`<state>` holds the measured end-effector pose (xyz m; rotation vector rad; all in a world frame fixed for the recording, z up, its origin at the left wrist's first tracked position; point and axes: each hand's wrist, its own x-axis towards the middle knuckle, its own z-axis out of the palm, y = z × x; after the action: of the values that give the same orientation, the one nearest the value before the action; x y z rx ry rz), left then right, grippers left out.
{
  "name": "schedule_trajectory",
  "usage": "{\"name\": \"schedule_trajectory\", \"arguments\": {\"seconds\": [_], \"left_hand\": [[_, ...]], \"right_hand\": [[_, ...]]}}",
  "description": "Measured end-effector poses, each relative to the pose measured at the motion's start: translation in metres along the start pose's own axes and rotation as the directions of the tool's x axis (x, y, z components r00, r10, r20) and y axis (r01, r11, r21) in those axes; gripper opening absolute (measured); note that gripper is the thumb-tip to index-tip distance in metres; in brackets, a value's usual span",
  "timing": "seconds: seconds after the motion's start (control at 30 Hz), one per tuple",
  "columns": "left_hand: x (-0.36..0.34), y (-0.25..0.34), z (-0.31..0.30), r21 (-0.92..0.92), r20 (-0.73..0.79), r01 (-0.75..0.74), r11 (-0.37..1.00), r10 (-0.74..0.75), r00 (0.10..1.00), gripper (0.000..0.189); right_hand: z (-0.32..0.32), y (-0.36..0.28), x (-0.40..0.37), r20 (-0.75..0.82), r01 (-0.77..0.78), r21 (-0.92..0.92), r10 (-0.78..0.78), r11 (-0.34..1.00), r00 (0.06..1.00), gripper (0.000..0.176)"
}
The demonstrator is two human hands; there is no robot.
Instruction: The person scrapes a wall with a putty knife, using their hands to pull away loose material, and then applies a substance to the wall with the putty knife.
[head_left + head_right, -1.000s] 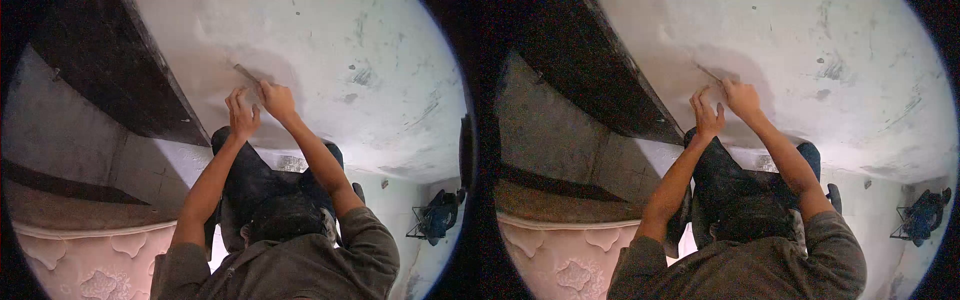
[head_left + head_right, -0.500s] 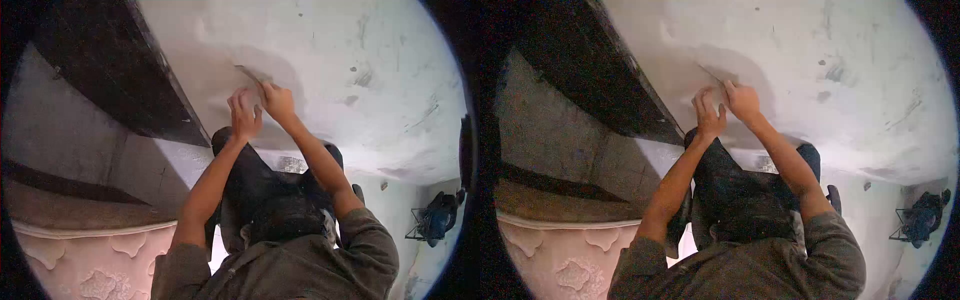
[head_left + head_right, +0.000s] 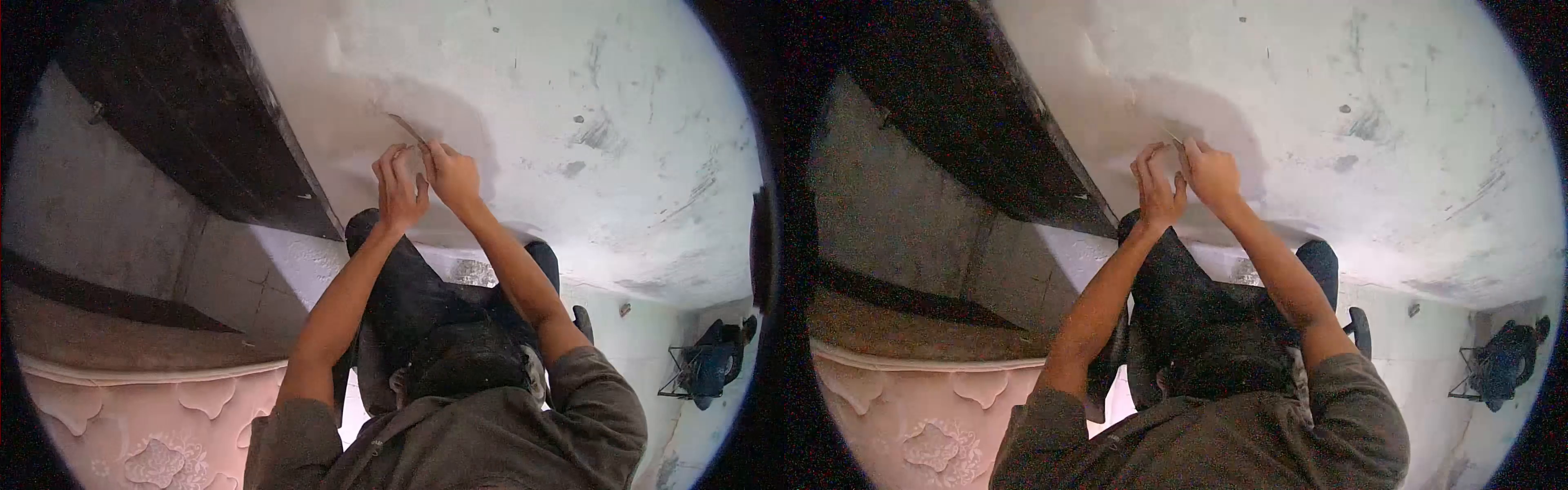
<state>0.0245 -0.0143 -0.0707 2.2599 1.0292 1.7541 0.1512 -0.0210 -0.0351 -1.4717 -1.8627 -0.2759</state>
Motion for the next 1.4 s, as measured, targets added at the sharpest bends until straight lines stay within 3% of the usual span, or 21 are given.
{"name": "schedule_trajectory", "arguments": {"seconds": [0.03,0.1,0.13,0.2,0.33,0.43,0.5,0.53,0.6,0.7,0.83,0.93,1.0,1.03,1.1,1.13,1.2,1.3,1.33,1.4], "left_hand": [[-0.001,0.0,0.0,0.018,0.014,0.003,1.0,-0.003,1.0,0.057],[-0.004,0.002,-0.001,0.035,0.042,-0.003,0.999,0.001,0.999,0.057],[-0.003,0.003,-0.001,0.026,0.044,-0.003,1.0,0.001,0.999,0.057],[0.001,0.001,-0.003,0.019,0.04,-0.008,1.0,0.008,0.999,0.057],[-0.004,0.002,-0.004,0.025,0.001,0.005,1.0,-0.005,1.0,0.056],[-0.001,-0.001,-0.002,0.021,0.005,-0.001,1.0,0.001,1.0,0.056],[-0.004,0.0,0.0,0.021,-0.003,0.016,1.0,-0.016,1.0,0.056],[-0.004,0.001,-0.001,0.033,0.002,0.021,0.999,-0.021,1.0,0.056],[-0.004,0.003,-0.001,0.042,0.015,0.012,0.999,-0.013,1.0,0.056],[0.002,0.002,-0.004,0.047,-0.011,-0.066,0.997,0.067,0.998,0.055],[-0.002,0.005,-0.007,0.036,-0.012,-0.007,0.999,0.007,1.0,0.053],[0.001,0.002,-0.005,0.038,-0.003,0.011,0.999,-0.01,1.0,0.054],[-0.002,0.002,-0.002,0.037,-0.008,0.019,0.999,-0.018,1.0,0.054],[-0.004,0.003,-0.001,0.046,-0.005,0.026,0.999,-0.026,1.0,0.054],[-0.002,0.003,-0.001,0.056,-0.001,0.014,0.998,-0.014,1.0,0.054],[-0.002,0.004,-0.002,0.051,-0.002,-0.006,0.999,0.006,1.0,0.054],[0.002,0.003,-0.003,0.05,-0.016,-0.018,0.999,0.019,1.0,0.054],[-0.004,0.003,-0.006,0.05,0.002,0.03,0.998,-0.031,1.0,0.054],[-0.004,0.002,-0.006,0.05,0.005,0.036,0.998,-0.036,0.999,0.053],[-0.001,-0.002,-0.005,0.049,0.006,0.03,0.998,-0.03,1.0,0.053]], "right_hand": [[0.0,0.0,0.0,0.012,0.001,0.0,-0.001,1.0,1.0,0.018],[0.002,0.002,0.006,0.294,-0.045,-0.181,0.098,0.982,0.951,0.019],[0.002,0.002,0.004,0.287,-0.051,-0.18,0.102,0.982,0.952,0.019],[0.004,-0.001,0.002,0.083,0.0,-0.043,0.003,0.999,0.997,0.019],[0.004,0.002,0.0,0.078,-0.041,-0.074,0.047,0.996,0.996,0.019],[-0.002,0.003,0.005,0.201,-0.003,-0.139,0.031,0.99,0.979,0.02],[-0.008,-0.002,0.002,-0.032,0.022,0.036,-0.021,0.999,0.999,0.021],[-0.005,0.0,0.001,-0.027,0.02,0.035,-0.019,0.999,0.999,0.021],[0.002,0.004,0.008,0.288,-0.074,-0.154,0.116,0.985,0.95,0.02],[-0.003,-0.008,0.001,0.124,-0.015,-0.066,0.023,0.998,0.992,0.021],[0.001,-0.002,0.0,0.132,-0.069,-0.114,0.084,0.991,0.988,0.021],[-0.009,-0.003,0.005,0.173,-0.026,-0.108,0.044,0.994,0.984,0.021],[-0.011,-0.003,0.005,-0.013,0.036,-0.049,-0.036,0.998,0.999,0.022],[-0.008,0.002,0.002,-0.008,0.029,-0.05,-0.029,0.998,1.0,0.022],[0.0,0.008,0.009,0.367,0.015,-0.208,0.064,0.978,0.928,0.022],[-0.001,0.004,0.007,0.356,0.011,-0.206,0.064,0.978,0.932,0.022],[-0.004,-0.005,-0.002,0.148,-0.028,-0.067,0.038,0.997,0.988,0.022],[0.001,-0.002,-0.004,0.091,-0.065,-0.121,0.077,0.991,0.993,0.02],[0.001,-0.001,-0.005,0.088,-0.074,-0.118,0.085,0.99,0.992,0.02],[-0.004,0.003,-0.001,0.302,-0.07,-0.144,0.112,0.987,0.947,0.024]]}}
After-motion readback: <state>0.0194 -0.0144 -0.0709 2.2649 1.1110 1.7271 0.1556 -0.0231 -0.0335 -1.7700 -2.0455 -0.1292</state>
